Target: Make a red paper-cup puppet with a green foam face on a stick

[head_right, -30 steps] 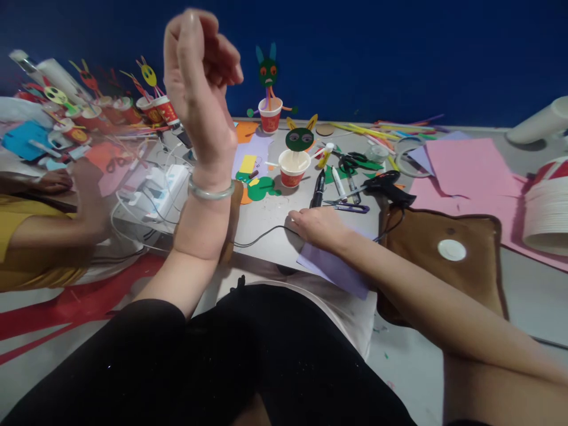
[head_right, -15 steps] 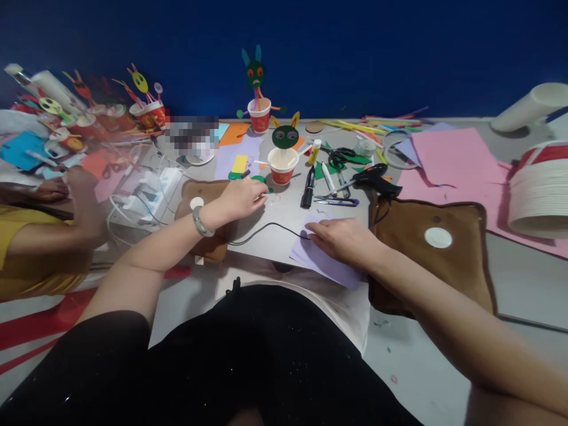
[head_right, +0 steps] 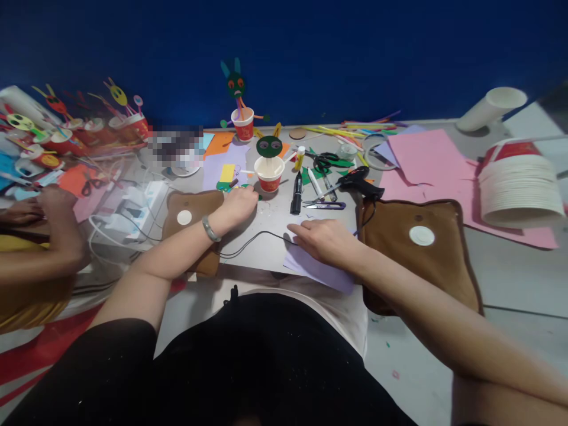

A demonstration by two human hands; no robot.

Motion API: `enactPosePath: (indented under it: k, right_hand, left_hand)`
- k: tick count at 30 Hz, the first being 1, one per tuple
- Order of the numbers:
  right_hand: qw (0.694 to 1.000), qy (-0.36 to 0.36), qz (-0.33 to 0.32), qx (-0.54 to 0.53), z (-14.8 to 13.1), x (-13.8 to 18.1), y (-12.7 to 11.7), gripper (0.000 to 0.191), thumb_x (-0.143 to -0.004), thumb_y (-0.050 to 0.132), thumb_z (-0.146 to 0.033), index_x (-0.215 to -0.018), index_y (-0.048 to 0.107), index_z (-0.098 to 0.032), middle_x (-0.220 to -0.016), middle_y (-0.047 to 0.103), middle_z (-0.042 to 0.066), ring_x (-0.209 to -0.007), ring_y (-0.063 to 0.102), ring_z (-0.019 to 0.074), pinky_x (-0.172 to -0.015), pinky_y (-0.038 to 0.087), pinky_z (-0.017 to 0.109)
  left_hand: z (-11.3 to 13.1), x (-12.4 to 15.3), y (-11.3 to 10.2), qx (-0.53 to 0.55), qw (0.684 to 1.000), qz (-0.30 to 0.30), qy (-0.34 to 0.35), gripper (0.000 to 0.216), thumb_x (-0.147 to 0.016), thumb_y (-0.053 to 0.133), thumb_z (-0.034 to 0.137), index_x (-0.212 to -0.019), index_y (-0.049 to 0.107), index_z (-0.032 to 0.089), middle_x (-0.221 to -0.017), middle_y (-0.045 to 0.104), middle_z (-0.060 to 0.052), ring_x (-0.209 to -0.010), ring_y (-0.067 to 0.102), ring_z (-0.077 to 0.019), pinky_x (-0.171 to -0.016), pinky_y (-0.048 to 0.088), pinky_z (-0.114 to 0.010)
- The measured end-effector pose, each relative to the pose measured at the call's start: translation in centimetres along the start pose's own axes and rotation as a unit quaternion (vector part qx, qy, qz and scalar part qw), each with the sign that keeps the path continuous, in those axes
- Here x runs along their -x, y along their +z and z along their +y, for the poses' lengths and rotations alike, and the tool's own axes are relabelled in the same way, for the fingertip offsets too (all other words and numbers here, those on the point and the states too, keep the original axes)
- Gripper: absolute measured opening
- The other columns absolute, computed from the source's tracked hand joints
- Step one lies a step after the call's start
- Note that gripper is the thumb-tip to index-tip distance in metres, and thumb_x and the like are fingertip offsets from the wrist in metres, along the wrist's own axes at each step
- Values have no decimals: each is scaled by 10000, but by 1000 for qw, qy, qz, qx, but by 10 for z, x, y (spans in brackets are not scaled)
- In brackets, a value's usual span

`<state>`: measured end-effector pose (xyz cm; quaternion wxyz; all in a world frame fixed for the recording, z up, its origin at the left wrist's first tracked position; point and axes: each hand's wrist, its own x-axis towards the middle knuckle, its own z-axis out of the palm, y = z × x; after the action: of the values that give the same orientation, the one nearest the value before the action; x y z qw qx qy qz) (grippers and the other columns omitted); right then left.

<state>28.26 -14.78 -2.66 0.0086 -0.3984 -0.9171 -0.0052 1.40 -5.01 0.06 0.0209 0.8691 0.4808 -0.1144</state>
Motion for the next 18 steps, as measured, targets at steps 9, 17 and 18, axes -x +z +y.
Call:
enactPosePath:
  k: [9,17,18]
  right_hand:
    - [983,181,14,35,-7,-88,-24,602,-1208,363,-339,-1648,707,-117,-1210,885,244,-923,798,338,-663,332,389]
    - [974,218,50,45,11,-125,-18,468,-1192,424,-355,-1328,824,-154,-1200,903,213,-944,812,319,-674,291,372]
    - [973,219,49,48,11,-128,-18,457,-1191,431,-350,-1295,830,-151,-1181,901,215,-935,810,317,-673,283,370]
  left_hand:
    - [-3,-5,22,6,998,43,35,489,-1040,452,-58,-1224,898,27,-1190,825,-307,-1127,844,-352,-835,567,-398]
    - [-4,-6,13,24,999,23,34,465,-1036,467,-77,-1261,870,-16,-1206,827,-324,-1167,850,-373,-841,576,-398]
    - [-5,-6,13,24,999,26,29,461,-1038,466,-78,-1264,863,-19,-1217,827,-327,-1164,852,-372,-837,579,-396]
